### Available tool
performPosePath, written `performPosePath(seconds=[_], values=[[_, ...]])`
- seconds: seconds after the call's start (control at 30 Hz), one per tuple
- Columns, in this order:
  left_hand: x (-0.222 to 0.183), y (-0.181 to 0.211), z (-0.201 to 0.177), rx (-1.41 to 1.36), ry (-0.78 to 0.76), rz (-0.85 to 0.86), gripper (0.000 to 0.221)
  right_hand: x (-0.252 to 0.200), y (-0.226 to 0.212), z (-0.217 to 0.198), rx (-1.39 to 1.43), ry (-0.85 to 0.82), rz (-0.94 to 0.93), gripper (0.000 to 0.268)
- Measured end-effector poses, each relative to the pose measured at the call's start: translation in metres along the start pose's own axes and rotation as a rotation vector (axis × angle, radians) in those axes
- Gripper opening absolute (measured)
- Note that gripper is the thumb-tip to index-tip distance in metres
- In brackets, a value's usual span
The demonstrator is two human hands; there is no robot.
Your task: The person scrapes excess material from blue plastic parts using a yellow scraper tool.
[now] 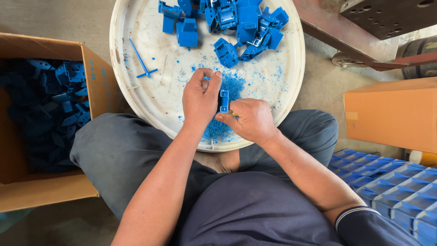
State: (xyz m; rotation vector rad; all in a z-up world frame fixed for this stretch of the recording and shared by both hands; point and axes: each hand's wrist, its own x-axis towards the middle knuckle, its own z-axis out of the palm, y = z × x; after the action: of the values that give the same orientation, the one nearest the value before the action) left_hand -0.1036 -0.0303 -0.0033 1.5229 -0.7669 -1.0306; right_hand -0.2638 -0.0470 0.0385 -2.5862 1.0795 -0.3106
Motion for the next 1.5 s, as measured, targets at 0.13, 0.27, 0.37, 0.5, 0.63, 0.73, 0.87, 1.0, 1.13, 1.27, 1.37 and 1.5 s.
performPosePath(seconds=[0.13,0.27,0.37,0.5,0.63,0.73,0.87,1.0,1.13,1.27,1.37,1.5], values=[[0.004,-0.004,0.000,-0.172,0.037,-0.032,0.023,0.001,0.000,0.002,0.226,0.059,0.123,0.045],[0.008,-0.012,-0.001,-0.345,-0.004,0.072,0.020,0.004,0.013,0.001,0.663,0.076,0.362,0.032],[0.006,-0.019,0.005,-0.536,-0.079,-0.119,0.033,0.007,0.013,-0.003,0.696,0.047,0.423,0.032],[0.004,-0.021,0.007,-0.536,-0.158,-0.114,0.039,0.012,0.000,-0.015,0.457,0.091,0.249,0.049],[0.002,-0.012,0.003,-0.591,-0.197,-0.222,0.035,0.019,-0.009,-0.027,0.219,0.103,0.227,0.059],[0.001,-0.008,0.002,-0.617,-0.220,-0.226,0.035,0.020,-0.011,-0.029,0.122,0.053,0.222,0.057],[0.001,-0.008,0.003,-0.612,-0.231,-0.249,0.034,0.019,-0.009,-0.027,0.096,0.070,0.145,0.056],[0.000,-0.009,0.003,-0.606,-0.232,-0.221,0.035,0.018,-0.007,-0.026,0.101,0.042,0.137,0.056],[0.001,-0.012,0.004,-0.597,-0.242,-0.222,0.036,0.017,-0.006,-0.025,0.107,0.038,0.139,0.058],[0.001,-0.013,0.005,-0.591,-0.254,-0.195,0.038,0.017,-0.006,-0.025,0.089,0.022,0.162,0.060],[0.001,-0.013,0.006,-0.575,-0.243,-0.204,0.038,0.017,-0.006,-0.024,0.098,0.030,0.170,0.062],[0.002,-0.012,0.006,-0.555,-0.234,-0.187,0.037,0.017,-0.005,-0.024,0.095,0.043,0.172,0.065]])
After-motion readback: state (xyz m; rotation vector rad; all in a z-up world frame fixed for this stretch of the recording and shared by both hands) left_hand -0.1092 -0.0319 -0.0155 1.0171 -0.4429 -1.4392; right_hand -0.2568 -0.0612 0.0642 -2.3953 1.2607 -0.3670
